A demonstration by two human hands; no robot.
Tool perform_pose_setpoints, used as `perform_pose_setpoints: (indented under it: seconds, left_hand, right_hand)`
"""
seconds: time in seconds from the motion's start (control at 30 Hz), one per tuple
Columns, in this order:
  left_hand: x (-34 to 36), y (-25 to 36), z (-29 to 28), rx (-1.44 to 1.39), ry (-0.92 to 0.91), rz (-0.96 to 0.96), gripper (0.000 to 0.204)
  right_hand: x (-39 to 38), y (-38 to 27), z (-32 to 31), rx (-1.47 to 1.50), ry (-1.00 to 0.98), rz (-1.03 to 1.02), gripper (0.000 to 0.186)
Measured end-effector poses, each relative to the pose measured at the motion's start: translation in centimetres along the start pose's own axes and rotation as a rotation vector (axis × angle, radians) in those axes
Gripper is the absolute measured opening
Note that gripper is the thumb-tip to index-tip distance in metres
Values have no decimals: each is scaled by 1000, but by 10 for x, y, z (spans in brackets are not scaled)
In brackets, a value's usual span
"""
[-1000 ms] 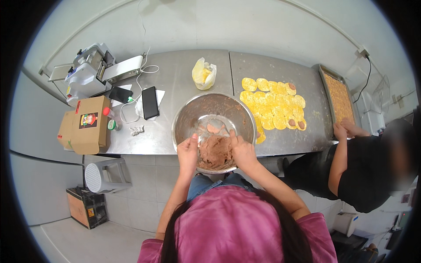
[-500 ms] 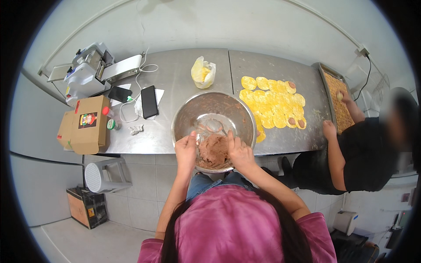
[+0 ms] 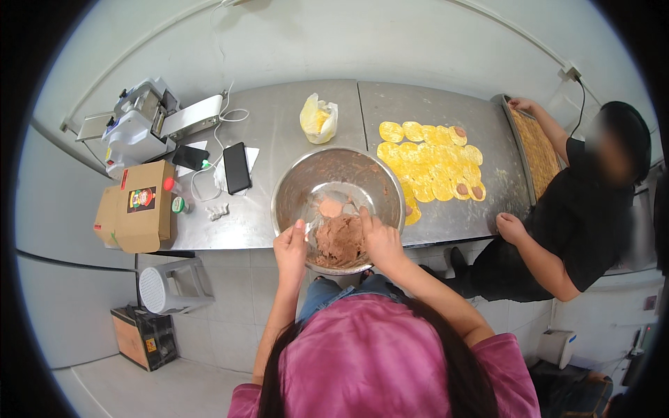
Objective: The person scoops a brown paste from a metal bowl using a spoon and places it onto yellow dough circles arranged on a stainless steel table. Another person is visible in the background working with a tray of similar items.
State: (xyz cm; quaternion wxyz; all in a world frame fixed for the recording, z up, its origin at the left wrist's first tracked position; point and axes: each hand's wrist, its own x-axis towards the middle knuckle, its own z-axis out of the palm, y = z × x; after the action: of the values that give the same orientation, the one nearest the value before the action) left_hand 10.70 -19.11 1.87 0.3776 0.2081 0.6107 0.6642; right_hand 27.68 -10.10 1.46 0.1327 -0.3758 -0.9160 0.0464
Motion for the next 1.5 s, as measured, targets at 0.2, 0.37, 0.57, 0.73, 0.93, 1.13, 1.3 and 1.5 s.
perform_pose_setpoints:
  seconds: [0.2,0.37,0.57,0.73,0.93,1.13,1.3,1.5]
  left_hand:
    - [4,9,-7,221,-10,135,37]
    - [7,9,1,792,-96,500,29]
    - [8,12,25,1160,-165,785,28]
    - [20,1,33,1100,37,634,32]
    - [48,1,17,824,-1,209,38]
    - [63,-14,1,544,-127,-73,38]
    - [45,12,7,300,-164,-150,37]
    - [38,14,5,227,-136,-110,37]
  right_hand:
    - [17,23,3,470,-175,233,24]
    - [26,21,-4,676,-287,268,19]
    - [20,-5,2,501,-238,322,19]
    - [8,-13,-21,351,-224,258,17]
    - [-5,-5,-28,89,-60,108,36]
    - [-5,-2,1,-243,16,-69,50]
    - [-7,-1,4,-230,13,-44,51]
    - [-3,4,1,-114,-46,7,44]
